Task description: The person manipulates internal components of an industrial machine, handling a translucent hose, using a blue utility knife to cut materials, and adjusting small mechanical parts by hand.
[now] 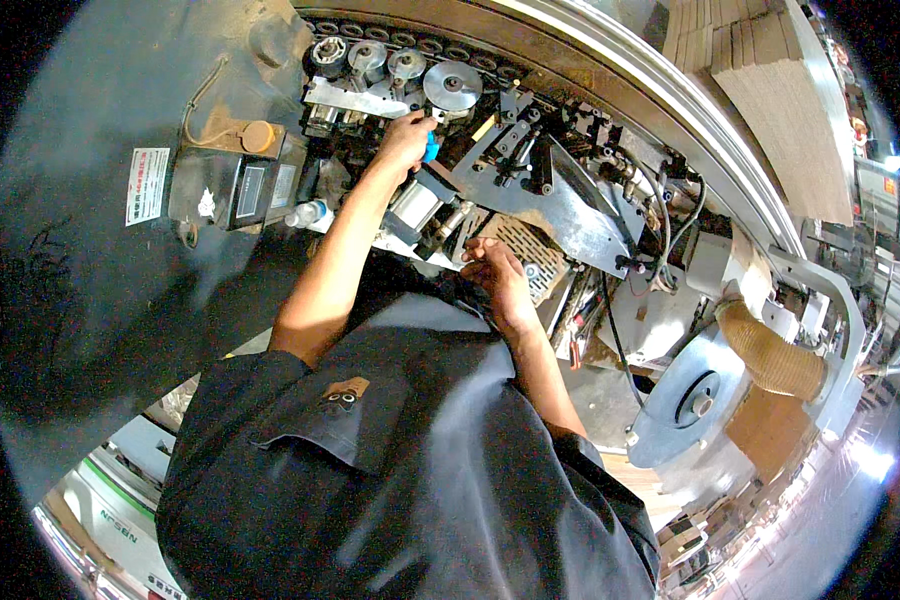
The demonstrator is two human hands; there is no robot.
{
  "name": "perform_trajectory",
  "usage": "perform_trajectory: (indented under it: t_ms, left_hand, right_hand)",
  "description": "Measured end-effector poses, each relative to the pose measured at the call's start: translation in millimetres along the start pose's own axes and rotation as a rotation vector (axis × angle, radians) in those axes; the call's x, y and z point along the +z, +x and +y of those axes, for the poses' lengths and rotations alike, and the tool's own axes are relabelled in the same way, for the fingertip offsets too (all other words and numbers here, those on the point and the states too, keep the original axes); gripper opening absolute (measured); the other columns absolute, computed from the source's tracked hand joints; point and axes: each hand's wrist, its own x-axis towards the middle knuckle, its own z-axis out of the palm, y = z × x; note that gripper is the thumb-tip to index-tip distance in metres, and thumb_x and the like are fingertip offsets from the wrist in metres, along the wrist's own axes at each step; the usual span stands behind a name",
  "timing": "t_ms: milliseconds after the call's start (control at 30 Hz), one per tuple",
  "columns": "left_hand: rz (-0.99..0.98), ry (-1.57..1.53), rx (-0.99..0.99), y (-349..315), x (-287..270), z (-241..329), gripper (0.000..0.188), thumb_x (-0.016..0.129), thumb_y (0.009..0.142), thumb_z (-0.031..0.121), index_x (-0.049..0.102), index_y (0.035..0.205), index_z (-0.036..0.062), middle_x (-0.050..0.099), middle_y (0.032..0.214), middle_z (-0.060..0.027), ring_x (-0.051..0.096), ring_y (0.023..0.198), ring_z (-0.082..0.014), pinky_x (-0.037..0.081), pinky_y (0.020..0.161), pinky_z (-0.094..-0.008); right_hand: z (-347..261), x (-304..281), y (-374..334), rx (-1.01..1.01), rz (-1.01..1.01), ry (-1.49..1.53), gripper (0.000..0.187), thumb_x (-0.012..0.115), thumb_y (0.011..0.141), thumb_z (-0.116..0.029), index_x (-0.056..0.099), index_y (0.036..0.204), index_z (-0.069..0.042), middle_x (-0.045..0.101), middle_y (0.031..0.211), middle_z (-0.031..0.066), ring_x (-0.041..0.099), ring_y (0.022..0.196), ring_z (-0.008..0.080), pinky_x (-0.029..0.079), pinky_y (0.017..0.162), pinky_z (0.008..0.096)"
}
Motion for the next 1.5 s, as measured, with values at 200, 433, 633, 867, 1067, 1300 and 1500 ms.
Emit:
perform_trajectory:
  t_ms: [200,433,633,867,1067,1300,1500]
  left_hand:
    - [0.012,0.016,0.006,-4,-1,8,0.054,0.065,0.098,0.032,0.058,0.142,0.0014,0.058,0.075,-0.0023,0.050,0.053,-0.0128,0.035,0.040,-0.0314]
    - [0.008,-0.055,-0.041,-30,-6,31,0.058,0.063,0.094,0.031,0.058,0.143,0.0006,0.068,0.075,-0.0092,0.052,0.046,-0.0169,0.040,0.043,-0.0352]
    - [-0.001,-0.041,-0.057,-25,-5,30,0.062,0.063,0.095,0.031,0.053,0.149,0.0015,0.069,0.081,-0.0107,0.054,0.050,-0.0164,0.042,0.044,-0.0350]
    - [-0.079,-0.048,-0.055,-20,-9,27,0.060,0.065,0.095,0.033,0.055,0.146,0.0028,0.065,0.080,-0.0052,0.054,0.055,-0.0138,0.039,0.043,-0.0334]
    - [-0.034,-0.080,-0.075,-26,-5,28,0.057,0.067,0.096,0.034,0.058,0.144,0.0036,0.061,0.079,-0.0025,0.053,0.057,-0.0122,0.037,0.041,-0.0323]
    - [-0.084,-0.089,-0.044,-32,-12,35,0.059,0.067,0.097,0.034,0.055,0.147,0.0046,0.061,0.081,-0.0030,0.055,0.060,-0.0124,0.039,0.042,-0.0320]
    - [0.044,0.118,0.457,-67,-16,43,0.057,0.061,0.101,0.037,0.050,0.153,0.0139,0.075,0.106,-0.0241,0.074,0.090,-0.0385,0.056,0.082,-0.0444]
  right_hand:
    - [-4,-5,0,-0.006,-0.010,-0.026,0.037,0.046,0.110,-0.038,0.063,0.117,-0.005,0.067,0.100,0.0053,0.062,0.091,0.0177,0.048,0.090,0.0327]
    - [3,-15,5,-0.004,-0.038,-0.028,0.036,0.046,0.110,-0.038,0.063,0.118,-0.007,0.068,0.101,0.0033,0.062,0.092,0.0168,0.048,0.091,0.0333]
    - [2,-15,5,-0.011,-0.038,-0.025,0.035,0.047,0.110,-0.037,0.063,0.118,-0.006,0.068,0.102,0.0028,0.063,0.092,0.0168,0.049,0.091,0.0335]
    - [-3,-15,3,0.010,-0.004,-0.011,0.034,0.047,0.110,-0.036,0.063,0.117,-0.007,0.068,0.102,0.0032,0.064,0.090,0.0158,0.049,0.090,0.0329]
    - [-1,-20,4,-0.002,-0.006,0.011,0.032,0.047,0.111,-0.035,0.063,0.115,-0.007,0.067,0.101,0.0027,0.064,0.090,0.0154,0.049,0.089,0.0329]
    - [-3,-16,2,-0.018,0.004,0.003,0.032,0.049,0.110,-0.034,0.063,0.115,-0.007,0.066,0.098,0.0009,0.062,0.090,0.0147,0.050,0.088,0.0322]
    - [-6,-11,14,-0.147,0.030,-0.082,0.034,0.055,0.108,-0.035,0.063,0.117,-0.003,0.066,0.099,0.0041,0.062,0.090,0.0149,0.051,0.087,0.0319]
